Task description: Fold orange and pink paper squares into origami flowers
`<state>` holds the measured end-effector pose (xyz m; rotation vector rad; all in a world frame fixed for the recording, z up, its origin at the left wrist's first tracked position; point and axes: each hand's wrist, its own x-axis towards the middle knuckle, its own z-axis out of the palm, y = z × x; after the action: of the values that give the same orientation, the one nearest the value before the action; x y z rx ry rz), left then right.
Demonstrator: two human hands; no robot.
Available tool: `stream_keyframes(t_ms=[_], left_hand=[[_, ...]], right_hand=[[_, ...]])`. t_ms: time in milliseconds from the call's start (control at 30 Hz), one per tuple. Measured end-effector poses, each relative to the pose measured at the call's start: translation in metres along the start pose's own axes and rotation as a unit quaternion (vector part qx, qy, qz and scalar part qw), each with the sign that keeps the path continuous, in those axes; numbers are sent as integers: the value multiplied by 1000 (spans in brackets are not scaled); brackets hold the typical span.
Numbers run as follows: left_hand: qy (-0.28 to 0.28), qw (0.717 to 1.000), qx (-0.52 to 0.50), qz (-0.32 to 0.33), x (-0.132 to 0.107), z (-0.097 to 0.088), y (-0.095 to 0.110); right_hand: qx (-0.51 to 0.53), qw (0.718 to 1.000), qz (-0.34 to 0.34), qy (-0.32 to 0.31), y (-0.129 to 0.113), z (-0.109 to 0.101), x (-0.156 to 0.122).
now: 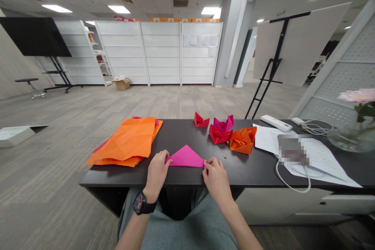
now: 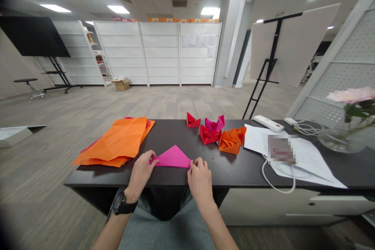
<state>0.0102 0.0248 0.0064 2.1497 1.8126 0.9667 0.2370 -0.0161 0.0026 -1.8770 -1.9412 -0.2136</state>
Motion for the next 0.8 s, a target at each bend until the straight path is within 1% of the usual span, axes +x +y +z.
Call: stream_keyframes(t_ms=[67, 167, 267, 400, 500, 600, 633, 700, 767, 800], left_hand=[[3, 996, 80, 36, -7, -3, 8], [-22, 972, 207, 113, -19, -5, 13], [-43, 957, 237, 165, -31, -2, 10], [-25, 955, 245, 166, -41, 5, 4], [-26, 953, 260, 156, -37, 4, 5], [-22, 952, 277, 128, -30, -2, 10], [-26, 950, 282, 130, -29, -4, 12], [-44, 944, 288, 154, -30, -5, 16], [-56, 940, 287, 174, -35, -2, 20], [-53, 942, 284, 170, -38, 0, 21]], right_hand=[[-37, 999, -5, -22, -4, -5, -2], [-73, 996, -12, -43, -9, -11, -5], [-92, 995, -16, -47, -12, -13, -8], [-97, 994, -21, -39, -11, -12, -11], [-92, 994, -39, -39, -4, -10, -9], [-81, 993, -75, -51, 5, -7, -3], [-80, 992, -86, -53, 8, -6, -2], [-81, 991, -98, -49, 11, -6, -1], [-85, 990, -102, -42, 11, -7, -4], [-85, 990, -103, -41, 9, -8, -6]])
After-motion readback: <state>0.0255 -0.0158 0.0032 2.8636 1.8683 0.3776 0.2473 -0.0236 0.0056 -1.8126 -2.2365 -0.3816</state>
